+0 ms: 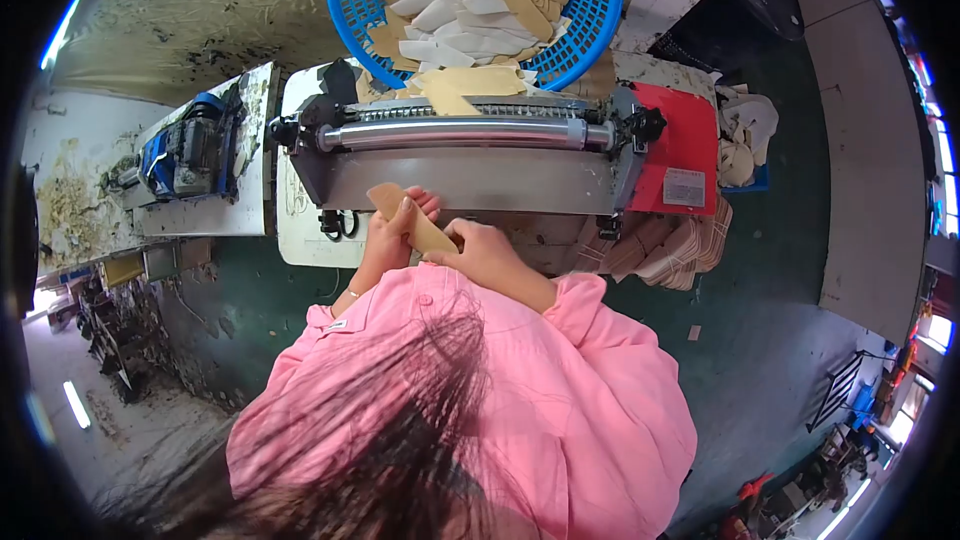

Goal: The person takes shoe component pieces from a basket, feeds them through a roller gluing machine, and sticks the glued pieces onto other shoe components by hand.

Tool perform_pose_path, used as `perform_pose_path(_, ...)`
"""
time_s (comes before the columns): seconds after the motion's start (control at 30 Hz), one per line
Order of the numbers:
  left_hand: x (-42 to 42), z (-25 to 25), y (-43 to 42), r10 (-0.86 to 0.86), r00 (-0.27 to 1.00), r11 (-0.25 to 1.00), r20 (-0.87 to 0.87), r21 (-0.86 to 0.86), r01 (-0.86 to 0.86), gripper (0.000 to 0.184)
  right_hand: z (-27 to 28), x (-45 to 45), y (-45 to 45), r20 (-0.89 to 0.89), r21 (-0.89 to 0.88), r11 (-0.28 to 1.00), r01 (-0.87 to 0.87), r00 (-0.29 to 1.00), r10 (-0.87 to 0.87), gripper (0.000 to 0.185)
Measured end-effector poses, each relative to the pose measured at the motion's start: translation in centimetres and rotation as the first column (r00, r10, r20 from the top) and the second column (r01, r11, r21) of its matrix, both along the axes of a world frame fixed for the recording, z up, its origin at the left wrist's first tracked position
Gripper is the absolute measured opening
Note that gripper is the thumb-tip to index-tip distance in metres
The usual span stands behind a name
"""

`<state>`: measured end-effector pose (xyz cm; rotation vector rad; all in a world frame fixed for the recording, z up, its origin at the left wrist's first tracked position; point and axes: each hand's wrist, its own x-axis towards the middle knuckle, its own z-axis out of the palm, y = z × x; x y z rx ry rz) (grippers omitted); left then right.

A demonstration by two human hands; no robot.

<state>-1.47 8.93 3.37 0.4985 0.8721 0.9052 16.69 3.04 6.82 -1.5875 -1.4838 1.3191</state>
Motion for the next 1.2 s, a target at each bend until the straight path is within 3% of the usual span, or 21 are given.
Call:
perform_pose_path(0.03,0.3,-0.1,0.2,0.018,1.000,1.000,0.024,-0.013,-0.017,0.039,-0.7,-0.3,0.0,0.034,-0.089,0.996,-0.027,0.999,0.030,0.036)
perform_pose_path(0.23,0.9,0.8,0.3,-0.052,0.998,0.996,-0.041,-0.071,0.049,0.043,-1.4,-1.0,-1.2,0.082,-0.052,0.995,0.089,0.993,-0.084,0.032)
perform_pose_path(0.33,0.8,2.3,0.2,-0.022,0.996,0.992,0.087,-0.118,0.032,0.042,-0.5,-0.5,-1.2,0.081,-0.039,0.990,0.136,0.988,-0.133,0.028)
perform_pose_path(0.43,0.3,2.4,-0.3,0.011,0.991,0.993,0.131,-0.120,0.005,0.041,-0.5,-0.1,-1.1,0.122,0.101,0.983,0.152,0.979,-0.164,0.023)
perform_pose_path(0.53,0.3,2.0,-0.1,-0.026,1.000,0.999,0.000,-0.024,0.026,0.036,-1.5,-0.5,-1.4,0.158,0.324,0.942,0.083,0.977,-0.141,0.018)
perform_pose_path(0.63,0.4,2.2,0.1,0.016,0.996,0.999,-0.088,-0.031,-0.018,0.030,-2.1,-1.5,-1.8,0.040,0.343,0.914,0.216,0.969,-0.244,0.018)
perform_pose_path(0.73,0.5,1.4,0.0,0.072,0.989,0.988,-0.126,-0.127,-0.088,0.026,-1.2,-1.7,-1.8,0.145,0.535,0.836,0.126,0.960,-0.238,0.020)
perform_pose_path(0.83,0.2,1.6,0.0,0.055,0.991,0.987,-0.126,-0.141,-0.073,0.023,-0.6,-2.1,-2.1,-0.026,0.188,0.949,0.251,0.968,-0.251,0.020)
perform_pose_path(1.03,0.8,1.7,-0.7,0.085,0.981,0.989,-0.175,-0.103,-0.104,0.026,-2.7,-2.0,-2.2,-0.111,0.176,0.909,0.378,0.925,-0.364,0.014)
perform_pose_path(1.13,0.7,1.3,-0.8,0.101,0.958,0.972,-0.270,-0.176,-0.152,0.028,-1.8,-2.1,-2.2,-0.099,0.189,0.897,0.398,0.917,-0.386,0.013)
perform_pose_path(1.2,0.6,1.2,-0.9,0.106,0.965,0.974,-0.240,-0.172,-0.150,0.030,-2.1,-2.0,-2.2,-0.119,0.129,0.915,0.383,0.922,-0.369,0.015)
